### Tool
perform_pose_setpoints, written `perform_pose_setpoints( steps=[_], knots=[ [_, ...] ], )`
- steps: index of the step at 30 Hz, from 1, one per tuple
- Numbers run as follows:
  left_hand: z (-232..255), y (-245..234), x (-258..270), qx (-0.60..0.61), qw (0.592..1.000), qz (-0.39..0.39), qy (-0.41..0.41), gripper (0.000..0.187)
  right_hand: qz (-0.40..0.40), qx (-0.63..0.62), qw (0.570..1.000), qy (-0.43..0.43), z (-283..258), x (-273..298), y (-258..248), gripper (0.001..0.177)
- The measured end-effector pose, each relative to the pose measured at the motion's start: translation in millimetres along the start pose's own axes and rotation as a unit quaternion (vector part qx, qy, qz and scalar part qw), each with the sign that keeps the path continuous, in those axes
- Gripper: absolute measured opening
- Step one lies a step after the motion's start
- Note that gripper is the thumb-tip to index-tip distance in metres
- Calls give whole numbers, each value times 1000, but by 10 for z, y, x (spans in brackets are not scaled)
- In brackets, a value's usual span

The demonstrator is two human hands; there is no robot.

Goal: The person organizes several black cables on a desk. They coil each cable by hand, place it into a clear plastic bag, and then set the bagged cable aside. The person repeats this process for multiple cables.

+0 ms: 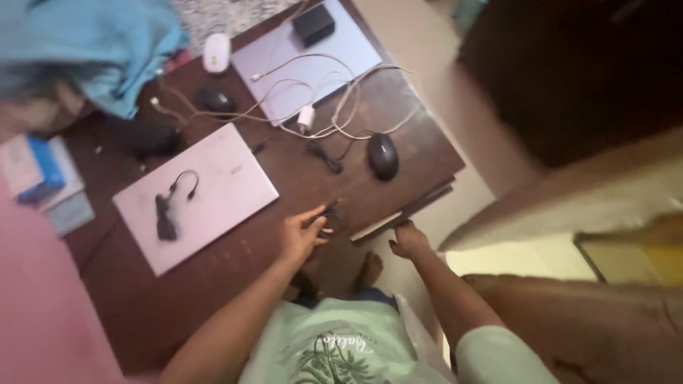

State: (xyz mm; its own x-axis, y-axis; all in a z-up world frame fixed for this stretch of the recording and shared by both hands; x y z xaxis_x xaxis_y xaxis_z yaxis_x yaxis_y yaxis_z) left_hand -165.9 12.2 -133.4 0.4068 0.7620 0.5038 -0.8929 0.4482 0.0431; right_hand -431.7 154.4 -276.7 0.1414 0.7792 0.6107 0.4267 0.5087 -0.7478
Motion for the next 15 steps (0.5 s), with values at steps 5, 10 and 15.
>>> perform_pose_setpoints(
  steps=[5,10,15],
  knots=[
    [83,293,64,-26,999,18,13,35,46,57,997,-29,43,-75,223,61],
    [294,524,150,-69,997,27,32,35,54,66,996,-9,175,-37,391,44],
    [309,563,111,-69,997,0,41,33,109,28,993,-21,386,523,539,51]
  ],
)
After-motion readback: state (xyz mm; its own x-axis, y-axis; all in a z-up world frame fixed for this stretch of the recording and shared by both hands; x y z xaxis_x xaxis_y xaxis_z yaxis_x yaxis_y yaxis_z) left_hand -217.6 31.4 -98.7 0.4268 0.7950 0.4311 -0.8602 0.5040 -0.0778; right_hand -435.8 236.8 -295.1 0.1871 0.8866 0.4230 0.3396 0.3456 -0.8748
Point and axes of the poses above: each hand's wrist, its own x-axis away from the middle knuckle, its own y-axis out of the palm, z = x × y, the point moved 5 cm from there along -x, towards the middle knuckle, and after that the axes turned 2 degrees about -z, right-handed, at the moved point
